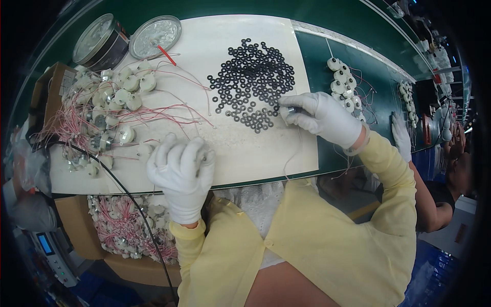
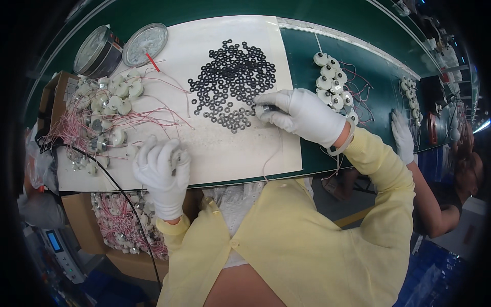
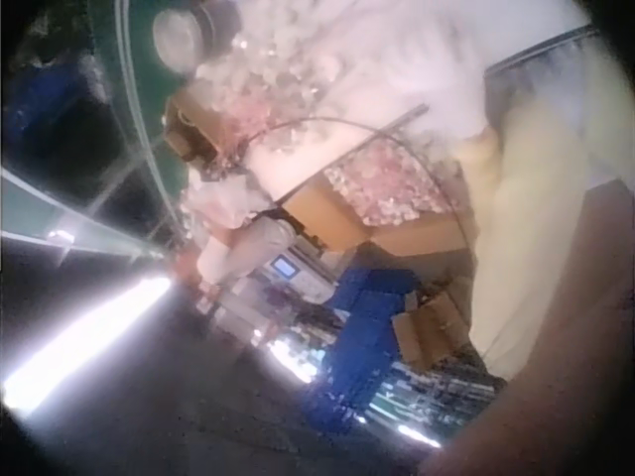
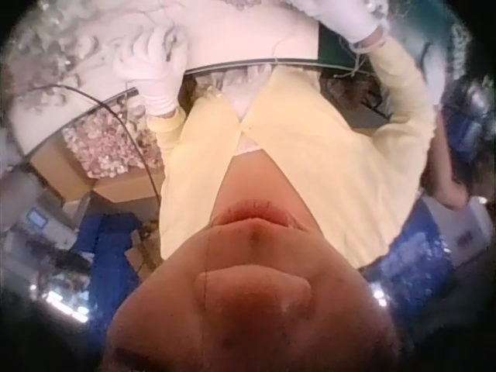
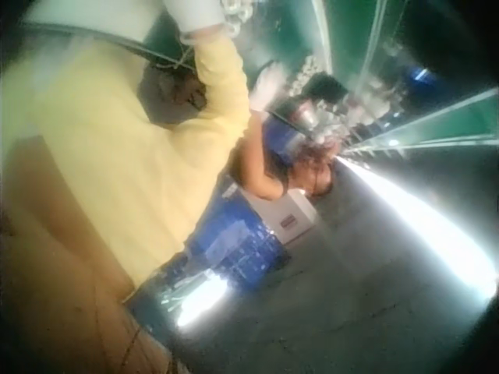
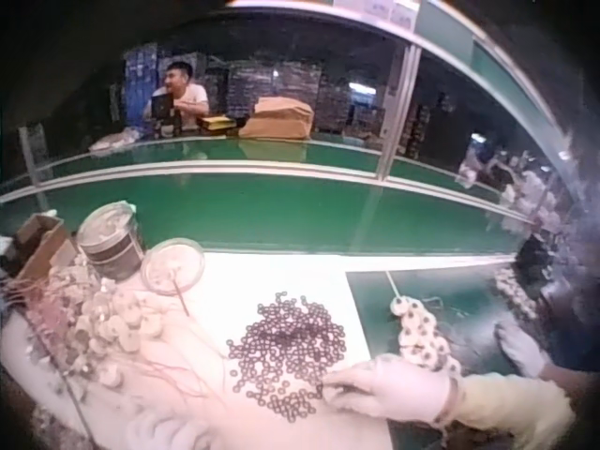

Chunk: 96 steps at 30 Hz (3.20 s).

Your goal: The person assembles small white electronic components by inserting black washers into them and placing them on a green workbench. They also use a red-handled tool to apply a substance from a metal container onto the components. The person handles the components one at a time and arranges them in a cluster on the table.

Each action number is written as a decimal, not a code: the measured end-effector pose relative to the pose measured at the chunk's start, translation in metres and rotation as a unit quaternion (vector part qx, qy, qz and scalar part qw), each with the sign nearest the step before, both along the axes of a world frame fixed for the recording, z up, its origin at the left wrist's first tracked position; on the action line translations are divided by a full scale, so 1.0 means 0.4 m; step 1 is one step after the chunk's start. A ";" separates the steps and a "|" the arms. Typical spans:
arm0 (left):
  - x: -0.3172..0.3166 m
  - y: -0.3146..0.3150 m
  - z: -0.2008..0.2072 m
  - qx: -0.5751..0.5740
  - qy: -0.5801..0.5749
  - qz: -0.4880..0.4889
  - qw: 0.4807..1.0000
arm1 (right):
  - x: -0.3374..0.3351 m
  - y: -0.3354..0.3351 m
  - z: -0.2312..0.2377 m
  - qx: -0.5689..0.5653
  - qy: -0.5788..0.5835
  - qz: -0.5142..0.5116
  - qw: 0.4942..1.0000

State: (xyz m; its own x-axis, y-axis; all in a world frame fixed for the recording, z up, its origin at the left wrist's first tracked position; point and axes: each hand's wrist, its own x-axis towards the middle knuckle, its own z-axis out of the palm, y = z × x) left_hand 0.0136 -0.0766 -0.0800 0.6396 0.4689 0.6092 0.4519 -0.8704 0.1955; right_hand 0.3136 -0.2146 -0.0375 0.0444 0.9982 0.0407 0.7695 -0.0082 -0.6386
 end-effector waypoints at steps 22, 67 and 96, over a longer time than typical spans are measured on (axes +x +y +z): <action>0.008 0.003 -0.014 -0.040 0.009 0.009 0.999 | -0.015 0.025 0.094 -0.095 -0.283 0.117 0.947; 0.011 0.006 -0.019 -0.002 -0.006 -0.002 1.000 | -0.009 -0.047 0.085 0.008 -0.200 0.079 0.976; 0.019 -0.002 -0.016 -0.029 0.048 0.022 0.998 | 0.403 -0.287 -0.003 0.111 0.150 -0.296 0.937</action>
State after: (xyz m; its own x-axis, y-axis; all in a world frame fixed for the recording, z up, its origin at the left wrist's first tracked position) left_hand 0.0211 -0.0776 -0.0866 0.6716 0.5306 0.5170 0.5089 -0.8376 0.1986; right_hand 0.4747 -0.3294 -0.0388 0.6297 0.7638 0.1418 0.4581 -0.2178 -0.8618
